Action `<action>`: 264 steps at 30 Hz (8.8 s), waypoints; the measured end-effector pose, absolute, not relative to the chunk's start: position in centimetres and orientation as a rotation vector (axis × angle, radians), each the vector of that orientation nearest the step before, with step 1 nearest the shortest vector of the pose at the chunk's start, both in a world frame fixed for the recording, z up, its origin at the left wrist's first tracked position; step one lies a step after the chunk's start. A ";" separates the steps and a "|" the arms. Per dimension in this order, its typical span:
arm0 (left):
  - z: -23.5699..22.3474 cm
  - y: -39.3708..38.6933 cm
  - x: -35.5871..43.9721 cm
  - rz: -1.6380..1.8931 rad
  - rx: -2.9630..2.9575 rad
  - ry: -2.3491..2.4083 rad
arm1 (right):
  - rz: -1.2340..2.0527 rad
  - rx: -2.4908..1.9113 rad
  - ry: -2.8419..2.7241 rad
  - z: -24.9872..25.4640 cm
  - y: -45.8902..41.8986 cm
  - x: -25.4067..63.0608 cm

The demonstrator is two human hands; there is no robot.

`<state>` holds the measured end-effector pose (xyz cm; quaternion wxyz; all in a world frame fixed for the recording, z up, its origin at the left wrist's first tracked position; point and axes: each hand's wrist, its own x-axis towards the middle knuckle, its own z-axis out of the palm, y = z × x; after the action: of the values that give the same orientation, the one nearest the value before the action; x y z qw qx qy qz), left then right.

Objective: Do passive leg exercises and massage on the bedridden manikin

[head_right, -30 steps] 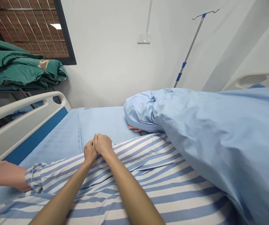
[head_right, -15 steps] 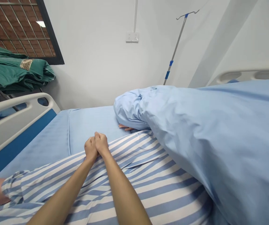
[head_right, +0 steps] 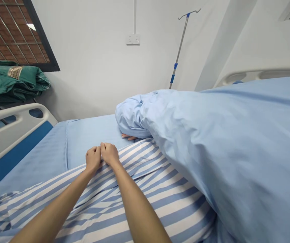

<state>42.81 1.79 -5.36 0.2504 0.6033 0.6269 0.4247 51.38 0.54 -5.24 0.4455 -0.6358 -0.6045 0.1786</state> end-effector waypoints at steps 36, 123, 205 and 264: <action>-5.6 1.1 53.1 1.198 1.676 1.539 | 0.132 -1.586 -1.399 -3.4 -0.5 61.0; -6.0 0.1 9.5 0.097 2.512 1.839 | 0.546 -1.438 -1.701 -8.8 2.1 21.2; -6.3 2.1 20.9 1.349 1.304 1.977 | 0.749 -1.280 -1.395 -8.3 3.1 27.6; -7.0 1.6 33.3 1.163 1.637 1.849 | 0.666 -1.429 -1.351 -6.8 3.1 39.6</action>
<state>33.28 1.63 -7.03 0.2046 0.5871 0.6630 0.4170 39.64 3.09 -6.82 0.5079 -0.5928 -0.5607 0.2762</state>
